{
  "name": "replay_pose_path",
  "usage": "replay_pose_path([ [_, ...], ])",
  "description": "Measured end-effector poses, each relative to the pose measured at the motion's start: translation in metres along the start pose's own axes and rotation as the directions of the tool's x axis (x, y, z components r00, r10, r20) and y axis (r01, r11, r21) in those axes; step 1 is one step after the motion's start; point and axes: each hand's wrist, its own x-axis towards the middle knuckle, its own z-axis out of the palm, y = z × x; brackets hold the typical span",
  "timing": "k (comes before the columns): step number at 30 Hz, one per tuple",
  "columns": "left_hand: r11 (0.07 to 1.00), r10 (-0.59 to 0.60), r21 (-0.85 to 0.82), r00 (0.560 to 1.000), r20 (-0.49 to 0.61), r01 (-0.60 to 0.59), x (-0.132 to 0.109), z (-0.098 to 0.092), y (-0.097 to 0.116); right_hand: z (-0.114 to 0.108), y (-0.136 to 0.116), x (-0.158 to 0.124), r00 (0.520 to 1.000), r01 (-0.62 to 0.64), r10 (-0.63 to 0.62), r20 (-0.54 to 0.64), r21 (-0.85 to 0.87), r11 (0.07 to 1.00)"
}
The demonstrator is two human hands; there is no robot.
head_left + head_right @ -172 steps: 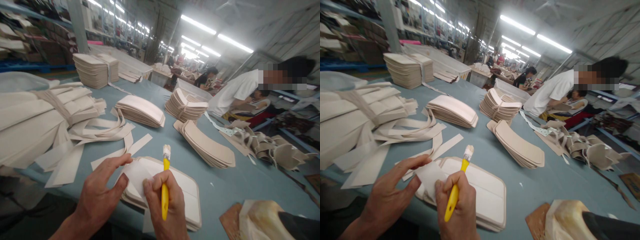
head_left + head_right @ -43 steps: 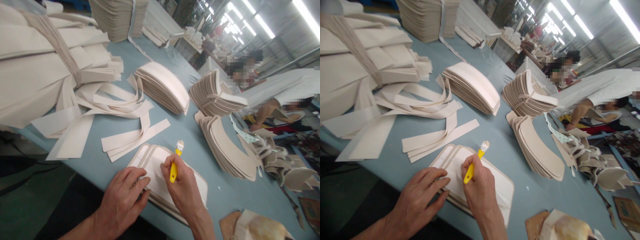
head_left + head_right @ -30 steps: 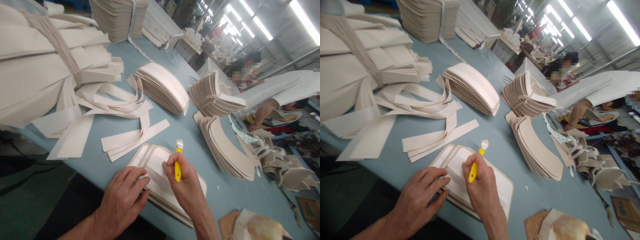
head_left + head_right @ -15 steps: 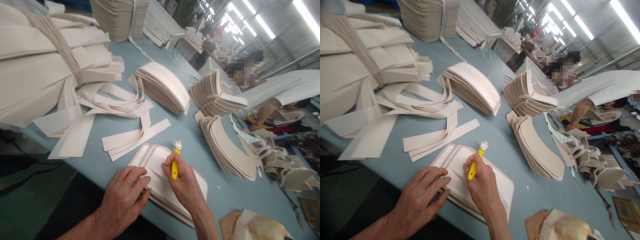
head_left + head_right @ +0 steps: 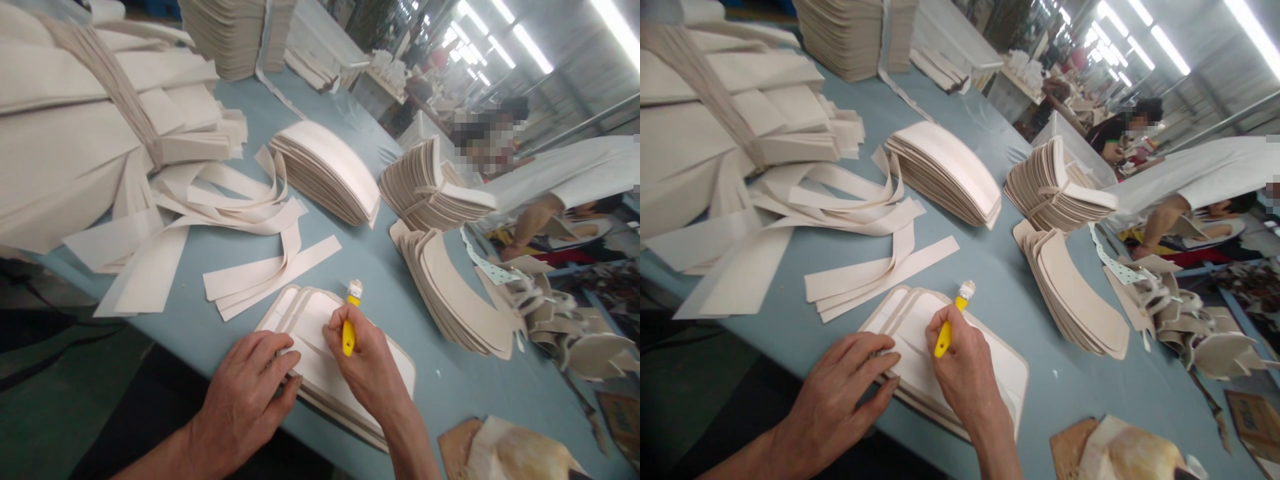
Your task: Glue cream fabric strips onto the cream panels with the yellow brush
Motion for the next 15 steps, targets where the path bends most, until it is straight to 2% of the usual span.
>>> replay_pose_path([
  [7, 0.998, -0.022, -0.067, 1.0, -0.022, 0.021, -0.0008, -0.0019, 0.0005, -0.0007, -0.0005, 0.0008, 1.0, 0.004, -0.004, -0.008, -0.003, 1.0],
  [15, 0.999, 0.0, 0.036, 0.999, 0.037, -0.001, 0.0011, -0.001, -0.0013, -0.0005, 0.0011, 0.0008, 0.999, 0.032, -0.032, -0.006, 0.002, 0.999],
])
